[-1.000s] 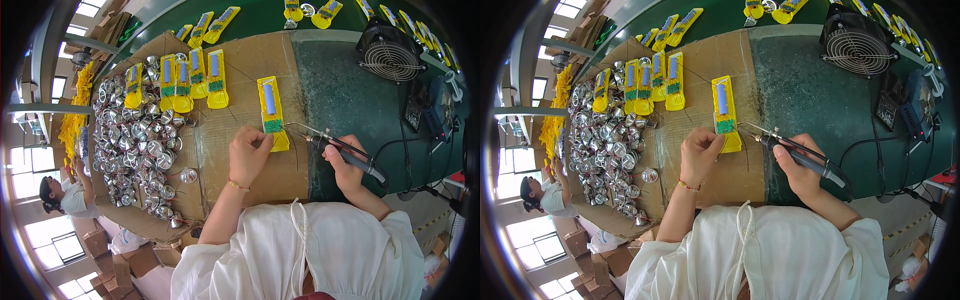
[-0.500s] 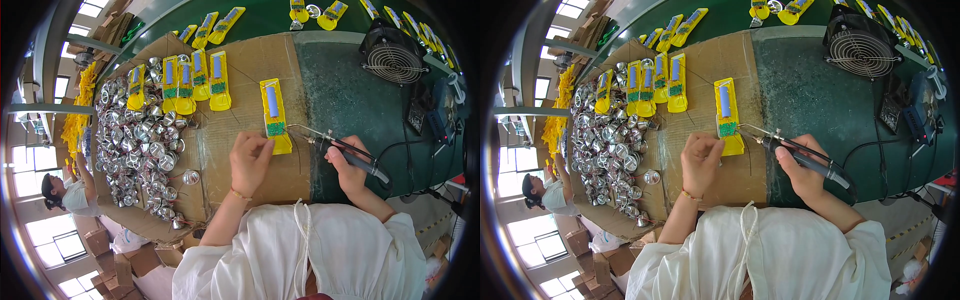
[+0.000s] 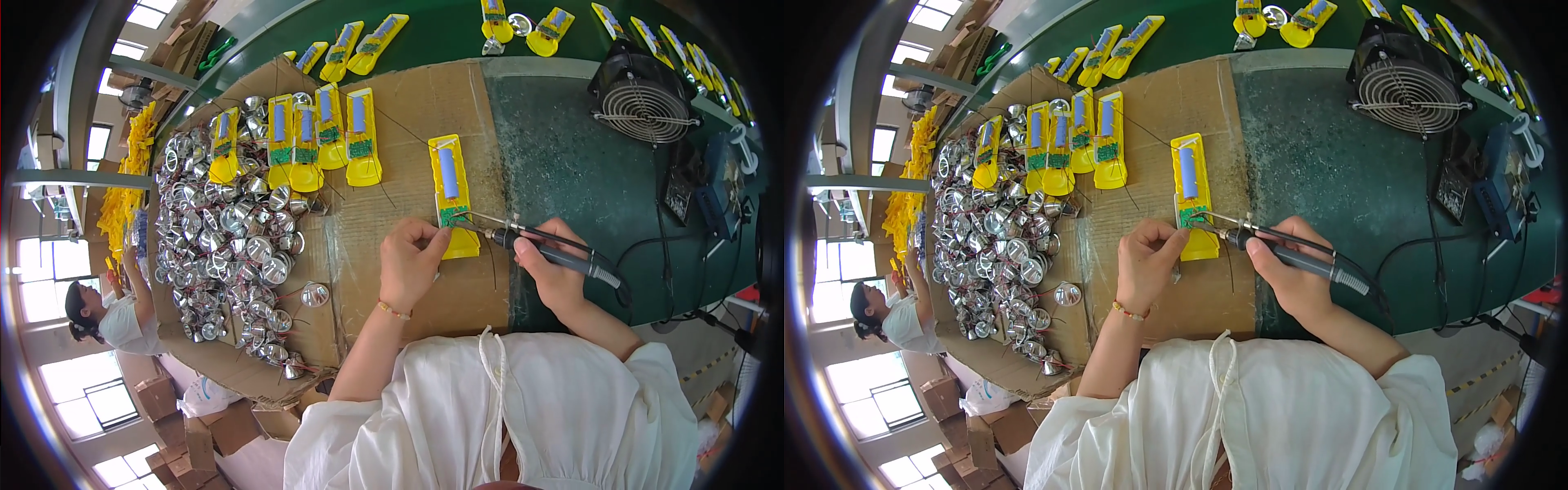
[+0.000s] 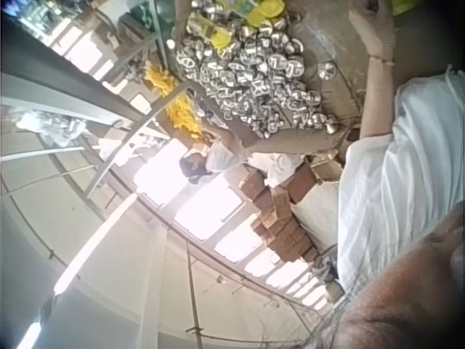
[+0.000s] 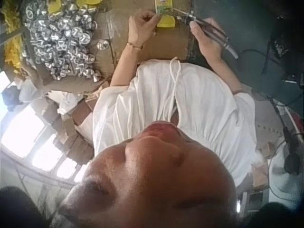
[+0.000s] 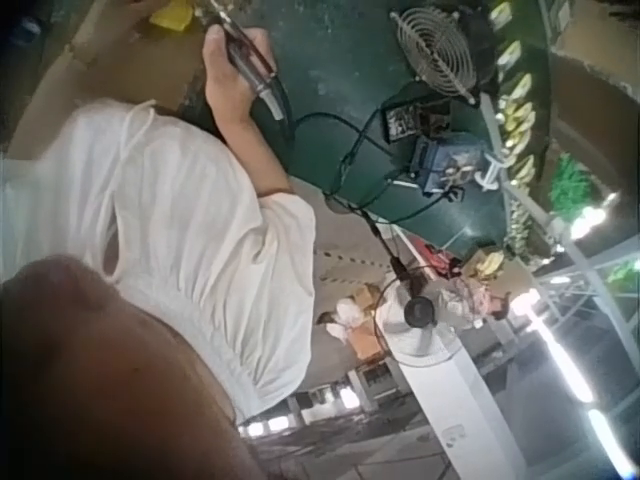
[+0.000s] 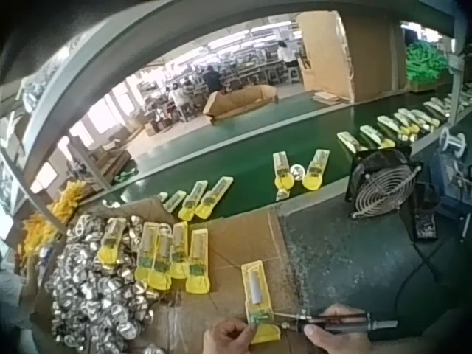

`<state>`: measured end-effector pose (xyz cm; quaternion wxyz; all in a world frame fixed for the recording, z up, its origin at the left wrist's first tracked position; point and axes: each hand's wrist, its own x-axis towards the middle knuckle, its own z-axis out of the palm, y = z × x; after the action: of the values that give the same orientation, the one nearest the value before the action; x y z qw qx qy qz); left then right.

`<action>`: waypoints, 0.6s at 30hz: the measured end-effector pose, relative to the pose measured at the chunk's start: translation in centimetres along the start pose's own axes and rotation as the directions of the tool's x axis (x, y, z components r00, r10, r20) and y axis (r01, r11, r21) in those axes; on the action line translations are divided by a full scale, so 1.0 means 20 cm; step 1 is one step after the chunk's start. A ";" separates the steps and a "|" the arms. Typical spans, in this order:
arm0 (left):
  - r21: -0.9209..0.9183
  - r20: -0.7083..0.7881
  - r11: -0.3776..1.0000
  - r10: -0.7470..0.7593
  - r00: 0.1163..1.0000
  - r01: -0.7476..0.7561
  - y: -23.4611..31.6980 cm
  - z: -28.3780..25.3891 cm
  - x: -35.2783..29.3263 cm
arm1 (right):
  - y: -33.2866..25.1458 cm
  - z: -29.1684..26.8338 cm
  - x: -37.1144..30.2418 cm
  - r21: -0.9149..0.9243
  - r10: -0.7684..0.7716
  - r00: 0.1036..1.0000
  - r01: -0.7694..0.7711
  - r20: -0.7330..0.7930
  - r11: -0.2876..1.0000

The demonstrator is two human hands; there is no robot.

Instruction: Soldering wires and electronic components onto small circuit boards for assembly into flashlights.

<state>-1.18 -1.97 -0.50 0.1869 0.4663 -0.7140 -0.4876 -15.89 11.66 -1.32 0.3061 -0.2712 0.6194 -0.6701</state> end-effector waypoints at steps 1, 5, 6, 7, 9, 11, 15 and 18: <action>0.000 0.000 1.000 0.002 1.000 -0.002 -0.01 -0.01 0.01 | 0.00 0.00 0.00 -0.014 -0.003 1.000 0.003 0.003 1.000; -0.023 0.001 1.000 0.016 1.000 -0.016 -0.02 -0.01 0.01 | -0.01 0.02 -0.03 0.118 0.062 0.996 -0.054 -0.062 0.992; -0.022 0.002 1.000 0.015 1.000 -0.015 -0.02 -0.01 0.01 | -0.02 0.01 -0.03 0.119 0.062 0.996 -0.055 -0.063 0.991; -0.021 0.007 1.000 0.007 1.000 -0.007 -0.02 -0.01 0.02 | -0.03 0.00 -0.03 0.102 0.042 0.997 -0.036 -0.063 0.994; -0.019 0.015 1.000 0.002 1.000 -0.002 -0.01 -0.02 0.03 | -0.02 -0.02 -0.03 0.065 -0.014 0.998 0.018 -0.055 0.998; -0.010 0.010 1.000 -0.017 1.000 0.018 -0.01 -0.01 0.02 | -0.02 -0.04 -0.02 0.076 -0.011 0.998 0.017 -0.069 0.997; -0.008 -0.002 1.000 0.029 1.000 -0.029 -0.02 -0.01 0.02 | 0.00 -0.10 -0.02 0.103 -0.021 0.995 0.031 -0.096 0.994; -0.094 -0.014 0.994 -0.063 0.998 0.062 0.02 -0.02 0.01 | 0.01 -0.18 -0.01 0.047 -0.027 0.990 0.034 -0.137 0.998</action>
<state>-1.05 -2.31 -0.03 0.1992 0.4833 -0.6739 -0.5221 -18.43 14.17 -1.81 0.2597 -0.2267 0.6179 -0.7066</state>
